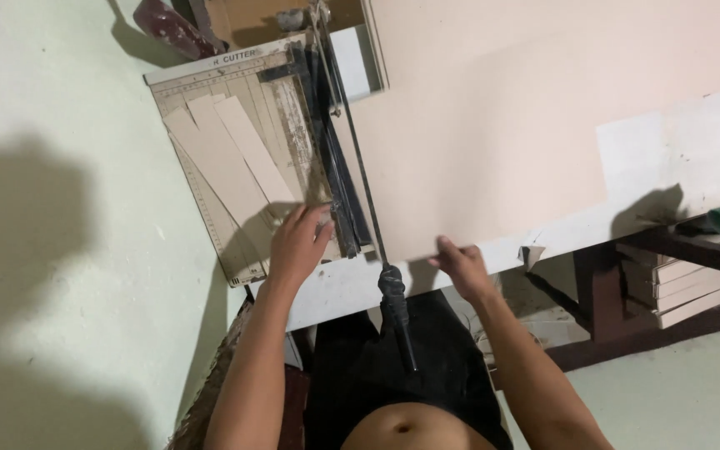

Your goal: The person uses a paper cutter to trim a large sheet of paper. They align the paper against the guide, pull down the cutting arm to slice the sheet, and then remove the cut piece.

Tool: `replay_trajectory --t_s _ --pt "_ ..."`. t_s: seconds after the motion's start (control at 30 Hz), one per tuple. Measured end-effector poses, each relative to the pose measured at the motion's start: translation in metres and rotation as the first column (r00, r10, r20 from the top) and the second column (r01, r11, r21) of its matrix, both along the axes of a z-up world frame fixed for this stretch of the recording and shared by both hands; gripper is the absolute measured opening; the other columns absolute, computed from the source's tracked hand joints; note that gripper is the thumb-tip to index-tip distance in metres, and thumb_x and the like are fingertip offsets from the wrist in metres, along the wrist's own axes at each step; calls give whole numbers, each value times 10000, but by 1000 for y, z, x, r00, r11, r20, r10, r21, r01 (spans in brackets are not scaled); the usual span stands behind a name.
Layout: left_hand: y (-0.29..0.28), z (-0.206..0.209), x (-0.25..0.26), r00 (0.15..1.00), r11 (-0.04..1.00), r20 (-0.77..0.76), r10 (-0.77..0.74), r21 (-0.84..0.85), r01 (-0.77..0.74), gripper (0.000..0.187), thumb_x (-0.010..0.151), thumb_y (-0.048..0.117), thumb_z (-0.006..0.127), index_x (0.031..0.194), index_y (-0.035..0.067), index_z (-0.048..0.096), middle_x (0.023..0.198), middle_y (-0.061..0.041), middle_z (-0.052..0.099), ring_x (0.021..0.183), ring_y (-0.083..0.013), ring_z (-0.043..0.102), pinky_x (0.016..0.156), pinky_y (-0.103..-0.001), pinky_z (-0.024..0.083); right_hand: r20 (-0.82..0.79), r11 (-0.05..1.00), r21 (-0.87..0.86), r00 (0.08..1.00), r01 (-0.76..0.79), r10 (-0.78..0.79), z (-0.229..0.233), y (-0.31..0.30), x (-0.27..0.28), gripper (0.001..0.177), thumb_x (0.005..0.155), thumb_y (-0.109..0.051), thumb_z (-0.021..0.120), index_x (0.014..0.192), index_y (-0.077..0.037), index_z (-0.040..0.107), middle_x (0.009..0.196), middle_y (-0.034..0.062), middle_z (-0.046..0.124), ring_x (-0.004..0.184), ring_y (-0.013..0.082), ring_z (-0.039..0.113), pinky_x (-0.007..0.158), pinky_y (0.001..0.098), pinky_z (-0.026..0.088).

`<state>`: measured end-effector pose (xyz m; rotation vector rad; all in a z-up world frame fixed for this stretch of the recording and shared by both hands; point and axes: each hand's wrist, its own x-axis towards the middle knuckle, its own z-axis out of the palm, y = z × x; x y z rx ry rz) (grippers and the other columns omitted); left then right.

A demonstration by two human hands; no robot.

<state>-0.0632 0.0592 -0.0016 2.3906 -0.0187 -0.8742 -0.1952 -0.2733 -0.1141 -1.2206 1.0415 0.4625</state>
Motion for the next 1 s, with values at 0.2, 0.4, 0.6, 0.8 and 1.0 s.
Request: replay_trajectory --t_s 0.2,0.4,0.6,0.8,1.0 --pt "-28 16 37 997 996 51 -50 75 46 527 1019 294 614 1503 138 475 1483 -184 434 1417 -399 365 1122 -551 373 35 988 -39 988 -152 153 32 58 66 393 985 -307 750 998 83 704 933 231 715 873 314 740 836 482 631" --pt "-48 -24 58 992 977 -25 -124 173 126 974 886 416 763 1641 237 175 1666 -257 43 1527 -503 -8 1184 -708 48 10 967 -53 968 -249 250 29 60 77 518 1005 -404 715 1153 93 697 1125 246 717 1040 339 725 936 521 610" --pt "-58 -35 61 980 935 -98 -173 298 195 1127 813 300 846 1650 186 99 1656 -306 -74 1518 -521 -75 1130 -792 24 -44 949 -59 951 -309 307 18 54 75 500 1015 -484 678 983 11 734 896 147 734 872 266 740 840 462 631" --pt "-60 -49 60 972 903 -118 -204 361 234 1188 794 310 847 1650 197 31 1652 -296 -99 1515 -527 -67 1082 -847 86 -187 595 -320 665 -737 723 119 73 88 543 1062 -546 444 1111 -72 705 743 151 757 646 263 761 637 401 615" --pt "-63 -57 65 969 883 -122 -216 399 247 1214 793 349 849 1645 212 -6 1657 -275 -110 1521 -509 -65 1081 -847 83 -306 244 -384 372 -890 877 254 142 67 909 912 -468 588 1647 -158 153 923 314 741 863 507 743 776 576 602"
